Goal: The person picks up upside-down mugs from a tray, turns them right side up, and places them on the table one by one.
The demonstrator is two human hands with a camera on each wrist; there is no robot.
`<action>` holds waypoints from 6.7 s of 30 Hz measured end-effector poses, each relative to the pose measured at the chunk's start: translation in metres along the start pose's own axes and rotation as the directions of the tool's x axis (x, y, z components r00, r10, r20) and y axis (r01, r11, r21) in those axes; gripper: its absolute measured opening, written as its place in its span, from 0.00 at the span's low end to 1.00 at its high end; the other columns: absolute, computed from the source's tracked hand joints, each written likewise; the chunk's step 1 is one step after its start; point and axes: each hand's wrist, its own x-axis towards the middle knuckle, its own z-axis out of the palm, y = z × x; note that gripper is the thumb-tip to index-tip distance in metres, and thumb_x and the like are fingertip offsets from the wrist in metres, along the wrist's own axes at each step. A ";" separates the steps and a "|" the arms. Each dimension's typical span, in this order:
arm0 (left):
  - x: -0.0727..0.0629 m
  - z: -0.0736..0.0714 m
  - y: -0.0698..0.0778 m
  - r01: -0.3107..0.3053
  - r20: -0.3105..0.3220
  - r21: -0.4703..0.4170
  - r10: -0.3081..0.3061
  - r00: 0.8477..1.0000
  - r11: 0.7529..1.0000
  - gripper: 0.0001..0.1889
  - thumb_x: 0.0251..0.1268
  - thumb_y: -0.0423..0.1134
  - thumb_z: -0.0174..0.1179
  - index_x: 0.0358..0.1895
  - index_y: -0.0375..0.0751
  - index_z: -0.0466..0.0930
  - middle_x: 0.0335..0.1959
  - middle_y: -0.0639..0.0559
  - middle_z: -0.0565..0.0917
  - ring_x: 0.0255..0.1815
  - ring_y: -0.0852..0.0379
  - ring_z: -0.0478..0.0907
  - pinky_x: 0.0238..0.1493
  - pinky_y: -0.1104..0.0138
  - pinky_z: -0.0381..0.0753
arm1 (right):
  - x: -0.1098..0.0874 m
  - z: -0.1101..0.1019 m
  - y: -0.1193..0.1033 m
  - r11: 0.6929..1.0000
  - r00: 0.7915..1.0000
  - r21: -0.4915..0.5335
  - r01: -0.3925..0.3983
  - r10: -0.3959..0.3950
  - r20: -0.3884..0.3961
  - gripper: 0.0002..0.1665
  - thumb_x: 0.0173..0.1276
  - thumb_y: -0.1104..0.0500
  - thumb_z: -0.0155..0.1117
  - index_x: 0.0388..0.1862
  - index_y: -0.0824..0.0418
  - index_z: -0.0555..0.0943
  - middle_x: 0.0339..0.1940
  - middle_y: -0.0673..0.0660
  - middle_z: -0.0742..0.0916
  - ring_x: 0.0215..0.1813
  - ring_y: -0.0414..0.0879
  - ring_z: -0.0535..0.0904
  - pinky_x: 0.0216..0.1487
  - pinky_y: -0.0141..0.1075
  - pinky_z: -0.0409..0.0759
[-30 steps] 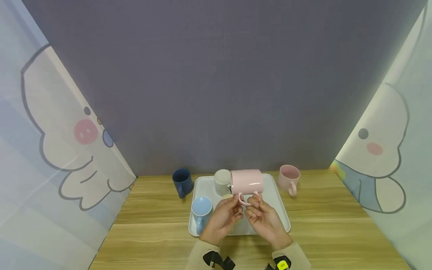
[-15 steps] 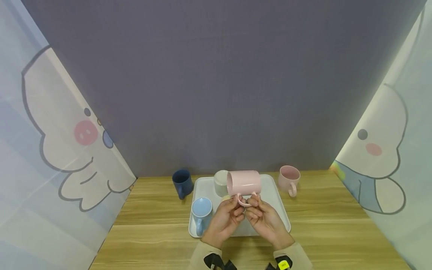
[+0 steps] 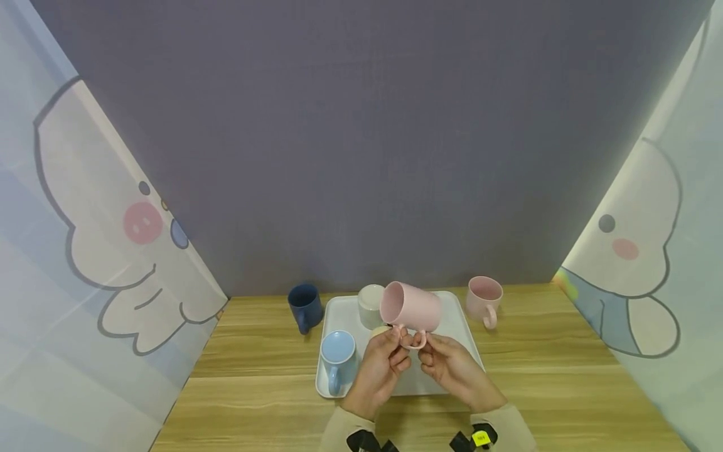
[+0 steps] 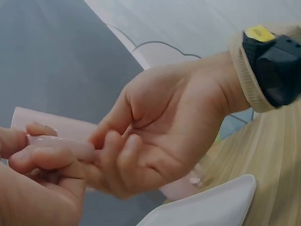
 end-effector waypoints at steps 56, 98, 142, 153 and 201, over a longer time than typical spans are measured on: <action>-0.032 -0.202 0.102 0.003 -0.657 0.643 0.550 0.516 0.766 0.17 0.81 0.38 0.50 0.42 0.22 0.77 0.23 0.61 0.77 0.23 0.69 0.71 0.26 0.77 0.75 | -0.051 -0.108 0.003 0.167 0.765 -0.789 -0.592 -0.194 -0.614 0.11 0.72 0.62 0.56 0.46 0.71 0.76 0.38 0.62 0.85 0.41 0.54 0.80 0.45 0.52 0.80; -0.040 -0.214 0.074 0.301 -0.689 0.713 0.553 0.468 0.633 0.19 0.76 0.41 0.56 0.57 0.26 0.74 0.45 0.34 0.83 0.34 0.59 0.80 0.32 0.74 0.73 | -0.052 -0.110 0.005 0.188 0.753 -0.778 -0.599 -0.197 -0.627 0.13 0.71 0.61 0.55 0.47 0.71 0.76 0.40 0.62 0.85 0.41 0.53 0.80 0.43 0.49 0.79; -0.073 -0.129 0.016 0.238 -0.375 0.681 0.050 0.926 0.692 0.24 0.77 0.46 0.57 0.37 0.21 0.82 0.23 0.46 0.84 0.14 0.67 0.60 0.18 0.75 0.60 | -0.052 -0.107 0.002 0.236 0.739 -0.758 -0.608 -0.181 -0.649 0.14 0.72 0.60 0.56 0.48 0.72 0.76 0.42 0.64 0.85 0.43 0.55 0.80 0.44 0.49 0.79; -0.069 -0.125 0.014 0.262 -0.462 0.654 0.101 0.881 0.709 0.21 0.77 0.42 0.57 0.36 0.22 0.82 0.20 0.55 0.76 0.19 0.65 0.64 0.23 0.74 0.66 | -0.052 -0.112 0.005 0.250 0.736 -0.753 -0.609 -0.177 -0.654 0.14 0.72 0.60 0.56 0.48 0.70 0.77 0.42 0.62 0.86 0.43 0.54 0.81 0.43 0.46 0.78; -0.041 -0.103 0.050 0.133 -0.488 0.692 0.323 0.811 0.710 0.19 0.78 0.39 0.57 0.32 0.22 0.79 0.19 0.54 0.75 0.23 0.62 0.72 0.27 0.71 0.76 | -0.053 -0.110 0.004 0.242 0.736 -0.755 -0.609 -0.180 -0.652 0.15 0.72 0.59 0.56 0.48 0.71 0.77 0.43 0.63 0.86 0.44 0.54 0.81 0.44 0.47 0.79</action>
